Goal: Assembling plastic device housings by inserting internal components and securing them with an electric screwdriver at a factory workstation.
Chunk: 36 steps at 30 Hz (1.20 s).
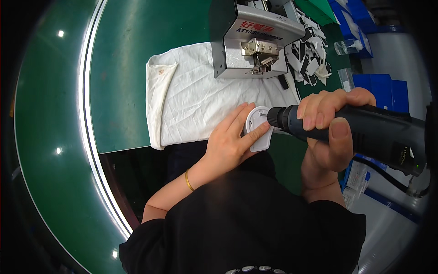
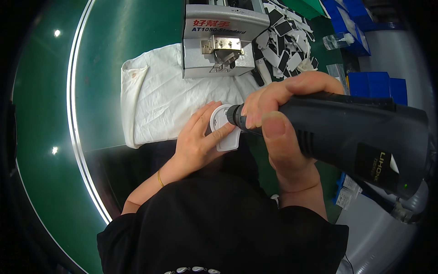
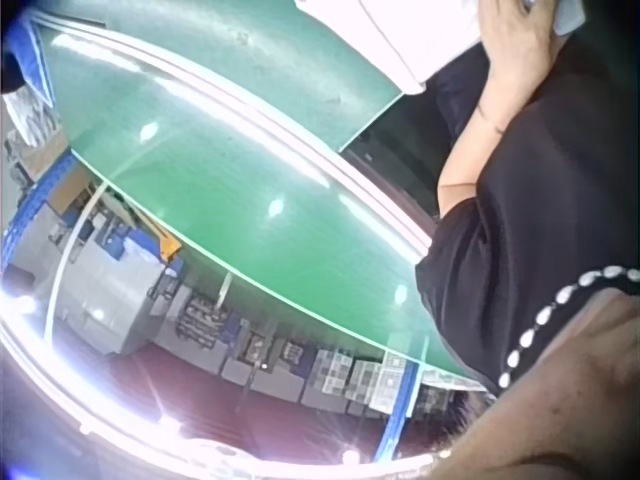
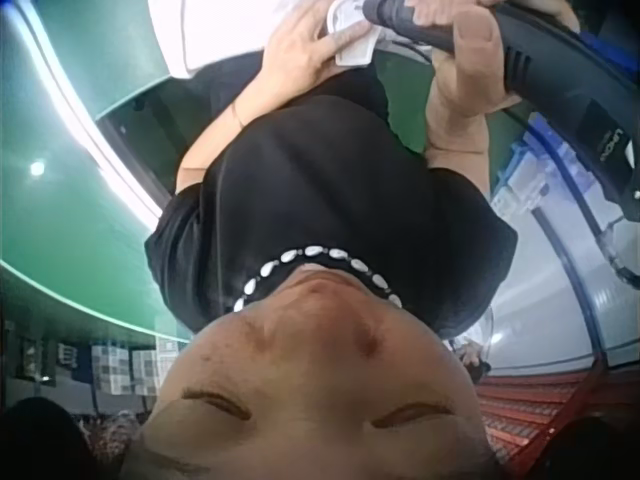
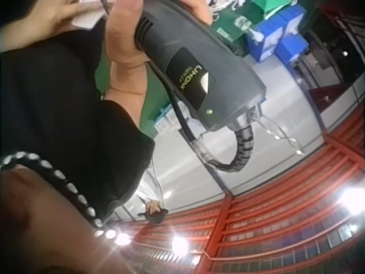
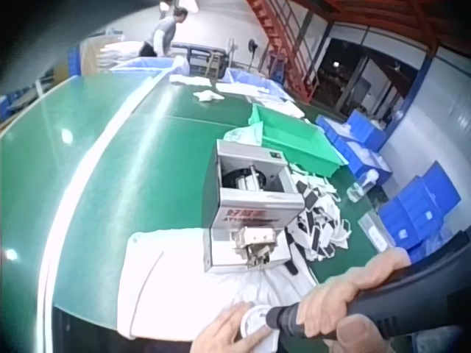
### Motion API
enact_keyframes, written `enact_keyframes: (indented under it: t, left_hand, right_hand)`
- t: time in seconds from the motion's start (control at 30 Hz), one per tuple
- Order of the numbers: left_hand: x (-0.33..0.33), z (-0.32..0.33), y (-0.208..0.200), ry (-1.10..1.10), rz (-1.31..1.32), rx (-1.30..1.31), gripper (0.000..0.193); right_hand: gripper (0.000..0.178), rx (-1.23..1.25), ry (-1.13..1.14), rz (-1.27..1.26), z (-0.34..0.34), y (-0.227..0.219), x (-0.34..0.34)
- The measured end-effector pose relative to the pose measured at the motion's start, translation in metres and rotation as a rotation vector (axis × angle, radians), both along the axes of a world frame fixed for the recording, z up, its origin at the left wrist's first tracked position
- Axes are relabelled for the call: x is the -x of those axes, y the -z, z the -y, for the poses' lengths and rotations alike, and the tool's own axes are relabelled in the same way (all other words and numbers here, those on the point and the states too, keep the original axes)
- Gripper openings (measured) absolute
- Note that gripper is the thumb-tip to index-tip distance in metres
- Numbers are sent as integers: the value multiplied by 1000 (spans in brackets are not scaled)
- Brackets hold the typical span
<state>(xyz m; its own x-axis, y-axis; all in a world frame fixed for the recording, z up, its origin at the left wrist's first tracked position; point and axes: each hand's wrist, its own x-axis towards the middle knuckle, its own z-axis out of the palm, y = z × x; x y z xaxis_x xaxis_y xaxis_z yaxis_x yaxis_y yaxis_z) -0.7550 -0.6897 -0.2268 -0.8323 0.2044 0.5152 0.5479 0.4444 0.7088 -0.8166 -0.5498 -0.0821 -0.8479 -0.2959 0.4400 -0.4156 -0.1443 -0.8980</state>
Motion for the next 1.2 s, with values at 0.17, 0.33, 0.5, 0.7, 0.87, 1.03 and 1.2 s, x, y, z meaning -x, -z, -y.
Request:
enact_keyframes:
  t: [0.17, 0.33, 0.5, 0.7, 0.87, 1.03, 1.2]
  left_hand:
    - [0, -2, 0, 1, -2, 1, 64]
    - [0, -4, -2, -17, 0, 37, 62]
    - [0, 0, -17, 82, -216, 250, 42]
    - [8, 29, -66, 253, -70, 454, 31]
    - [5, 68, -81, 175, 44, 464, 22]
    - [22, 122, -114, -172, 171, 76, 52]
    - [104, 180, -82, -505, 155, -192, 35]
  right_hand:
    - [44, -13, 1, 22, -1, 0, 0]
    - [55, 68, 0, 23, -7, 4, 10]
    - [35, 279, 418, 312, -82, 0, 72]
    - [20, -87, 769, 627, -238, 101, 154]
    - [21, -143, 856, 631, -240, 135, 159]
    - [27, -381, 939, 583, -252, 137, 163]
    - [45, -593, 992, 480, -240, 128, 165]
